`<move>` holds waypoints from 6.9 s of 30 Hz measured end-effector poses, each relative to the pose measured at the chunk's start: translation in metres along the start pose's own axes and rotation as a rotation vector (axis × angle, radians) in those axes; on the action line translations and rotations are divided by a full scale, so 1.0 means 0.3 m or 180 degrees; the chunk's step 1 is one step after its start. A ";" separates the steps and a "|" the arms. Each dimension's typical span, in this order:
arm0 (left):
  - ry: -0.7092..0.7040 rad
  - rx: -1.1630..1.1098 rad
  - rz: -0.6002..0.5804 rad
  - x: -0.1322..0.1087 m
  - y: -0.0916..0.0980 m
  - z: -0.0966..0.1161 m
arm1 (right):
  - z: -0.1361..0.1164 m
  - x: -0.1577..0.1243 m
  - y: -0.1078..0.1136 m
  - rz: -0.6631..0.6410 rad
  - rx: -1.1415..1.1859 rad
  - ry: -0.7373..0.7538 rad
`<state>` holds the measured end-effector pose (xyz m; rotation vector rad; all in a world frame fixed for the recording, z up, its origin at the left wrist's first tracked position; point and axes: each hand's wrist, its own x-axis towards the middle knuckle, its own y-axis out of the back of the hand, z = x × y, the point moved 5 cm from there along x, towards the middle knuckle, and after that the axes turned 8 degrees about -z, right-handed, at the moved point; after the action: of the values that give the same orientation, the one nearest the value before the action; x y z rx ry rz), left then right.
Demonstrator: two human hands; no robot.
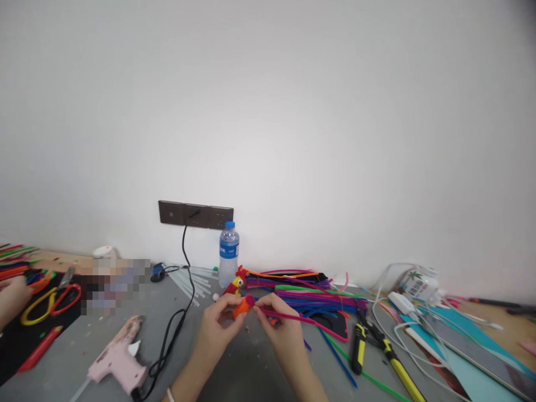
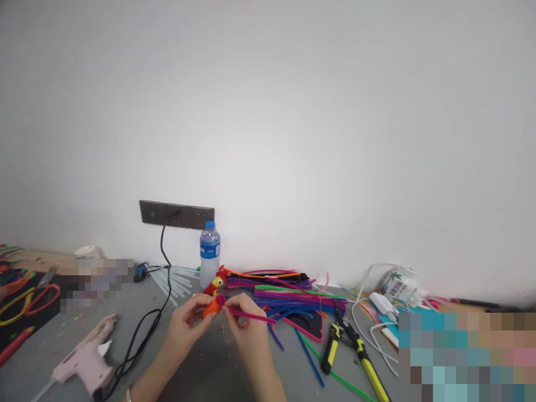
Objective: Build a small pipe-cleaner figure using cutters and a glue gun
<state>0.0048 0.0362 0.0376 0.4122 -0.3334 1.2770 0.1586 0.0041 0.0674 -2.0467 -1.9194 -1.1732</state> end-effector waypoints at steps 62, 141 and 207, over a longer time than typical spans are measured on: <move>0.0345 0.1250 -0.0551 0.040 0.032 -0.078 | 0.136 -0.124 -0.133 -0.2367 0.1616 -0.2304; 0.1043 0.0297 -0.0503 0.018 0.038 -0.166 | 0.153 -0.018 -0.180 -0.1143 -0.0075 -0.0517; 0.1108 0.0049 -0.0688 0.017 0.026 -0.169 | 0.201 -0.022 -0.162 -0.1552 0.1170 -0.1056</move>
<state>-0.0007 0.0666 -0.0038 0.2254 0.0159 1.1149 0.1436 0.0419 0.0012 -1.7093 -2.6547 -0.4841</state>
